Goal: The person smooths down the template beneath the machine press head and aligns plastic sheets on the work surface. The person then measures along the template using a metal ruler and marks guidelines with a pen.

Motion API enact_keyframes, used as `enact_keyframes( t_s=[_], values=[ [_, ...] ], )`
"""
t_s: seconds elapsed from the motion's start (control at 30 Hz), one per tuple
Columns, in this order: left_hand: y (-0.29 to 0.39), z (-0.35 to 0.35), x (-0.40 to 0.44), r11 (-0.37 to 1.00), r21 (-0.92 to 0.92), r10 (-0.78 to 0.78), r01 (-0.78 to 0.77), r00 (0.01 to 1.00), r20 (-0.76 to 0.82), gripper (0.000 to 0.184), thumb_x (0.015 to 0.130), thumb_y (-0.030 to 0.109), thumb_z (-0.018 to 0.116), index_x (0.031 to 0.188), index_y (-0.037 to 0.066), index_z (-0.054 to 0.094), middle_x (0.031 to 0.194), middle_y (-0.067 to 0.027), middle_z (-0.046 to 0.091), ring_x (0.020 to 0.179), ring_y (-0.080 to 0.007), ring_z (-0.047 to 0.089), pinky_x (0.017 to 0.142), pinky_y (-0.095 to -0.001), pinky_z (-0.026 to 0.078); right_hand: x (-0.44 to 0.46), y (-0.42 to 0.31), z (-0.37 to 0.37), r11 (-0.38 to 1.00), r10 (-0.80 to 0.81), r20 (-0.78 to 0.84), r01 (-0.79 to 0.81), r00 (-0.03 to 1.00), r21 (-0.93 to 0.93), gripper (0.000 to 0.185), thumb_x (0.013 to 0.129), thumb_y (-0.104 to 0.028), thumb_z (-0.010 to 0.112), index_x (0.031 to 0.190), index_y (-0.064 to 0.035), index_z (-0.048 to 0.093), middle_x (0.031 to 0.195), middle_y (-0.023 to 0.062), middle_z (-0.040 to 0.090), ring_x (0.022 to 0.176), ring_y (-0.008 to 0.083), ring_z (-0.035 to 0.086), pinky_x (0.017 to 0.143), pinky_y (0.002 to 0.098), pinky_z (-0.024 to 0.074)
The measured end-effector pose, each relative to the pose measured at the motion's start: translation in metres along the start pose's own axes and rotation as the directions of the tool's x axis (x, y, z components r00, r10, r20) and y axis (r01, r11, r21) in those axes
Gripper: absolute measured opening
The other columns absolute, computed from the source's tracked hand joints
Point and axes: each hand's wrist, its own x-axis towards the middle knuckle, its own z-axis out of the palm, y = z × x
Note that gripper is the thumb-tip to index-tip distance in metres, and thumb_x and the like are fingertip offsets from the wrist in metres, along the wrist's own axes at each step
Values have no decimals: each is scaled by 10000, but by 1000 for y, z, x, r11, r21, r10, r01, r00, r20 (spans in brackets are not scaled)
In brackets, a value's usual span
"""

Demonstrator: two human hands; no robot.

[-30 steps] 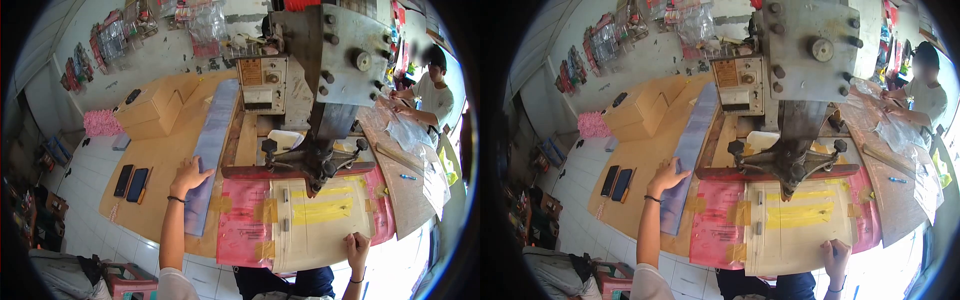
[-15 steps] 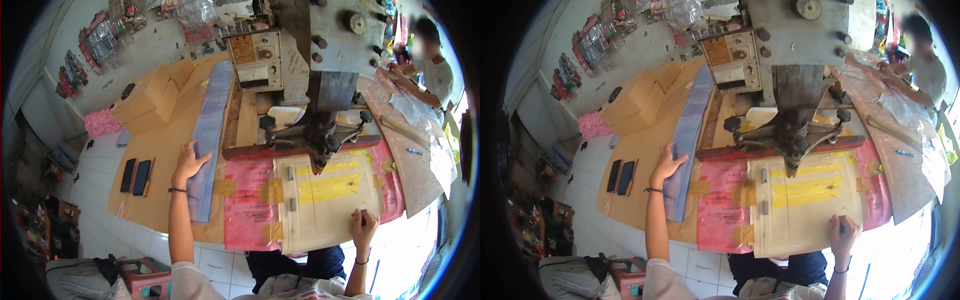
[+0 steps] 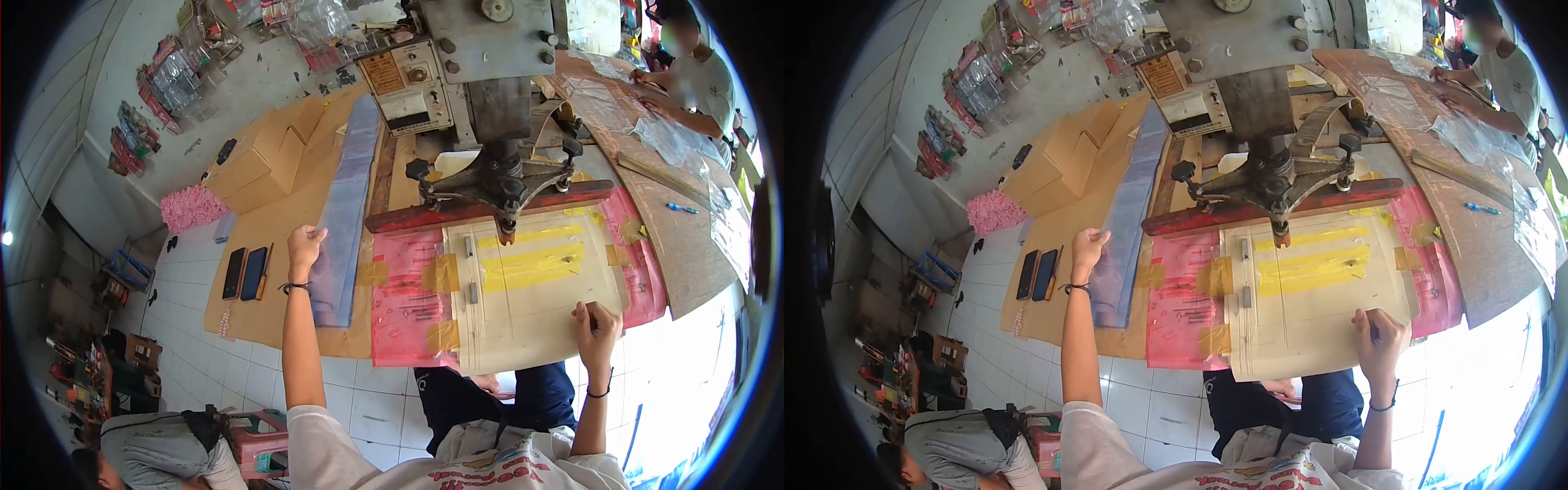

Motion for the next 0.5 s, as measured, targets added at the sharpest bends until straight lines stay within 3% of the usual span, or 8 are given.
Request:
enact_keyframes(
  t_s=[0.13,0.23,0.27,0.37,0.43,0.47,0.5],
  values=[
    [31,-8,-13,969,241,-65,51,997,48,246,893,164,705,1076,-1,705,1028,-190,729,917,-354,694,796,-396,541,0,1,0,1000,-11,3,11,1000,22,281,938,-127,674,698,15,646,595,95,608,464,138,498,481,301,356],
    [51,-2,-33,852,515,171,-88,978,-116,286,874,102,664,1152,39,688,1094,-176,685,1026,-360,636,875,-423,505,0,1,1,1000,-15,6,15,1000,-2,323,958,-166,658,695,21,643,568,75,583,476,112,482,476,298,337],
    [58,1,-38,901,417,195,-122,971,-137,313,866,88,654,1175,40,674,1099,-172,669,1053,-355,617,903,-432,488,1,2,0,1000,-16,4,16,1000,-12,344,967,-184,650,693,24,642,555,66,570,484,100,478,474,296,328],
    [92,7,-59,968,71,249,-240,956,-158,378,852,58,629,1230,41,632,1106,-162,632,1102,-345,576,965,-454,447,11,4,-14,991,132,221,-131,966,-22,343,985,-217,636,737,19,653,551,16,527,503,69,473,477,279,334],
    [111,13,-68,930,-209,282,-304,951,-126,397,854,52,621,1250,41,605,1102,-157,621,1089,-343,573,978,-464,434,22,9,-17,974,152,263,-190,953,123,323,997,-231,623,794,16,665,569,-11,517,511,57,467,483,264,343],
    [121,16,-75,912,-188,340,-365,928,-153,390,855,53,619,1244,40,604,1119,-154,614,1093,-343,568,995,-462,421,28,12,-20,956,161,286,-221,945,192,316,1003,-238,617,822,14,670,579,-24,513,515,51,464,486,256,347],
    [134,18,-82,891,-165,395,-423,901,-178,383,856,53,617,1238,40,602,1136,-152,607,1096,-342,562,1011,-460,409,37,15,-25,951,229,303,-279,925,131,245,992,-210,623,917,8,706,696,34,657,614,83,554,555,270,390]
  ],
)
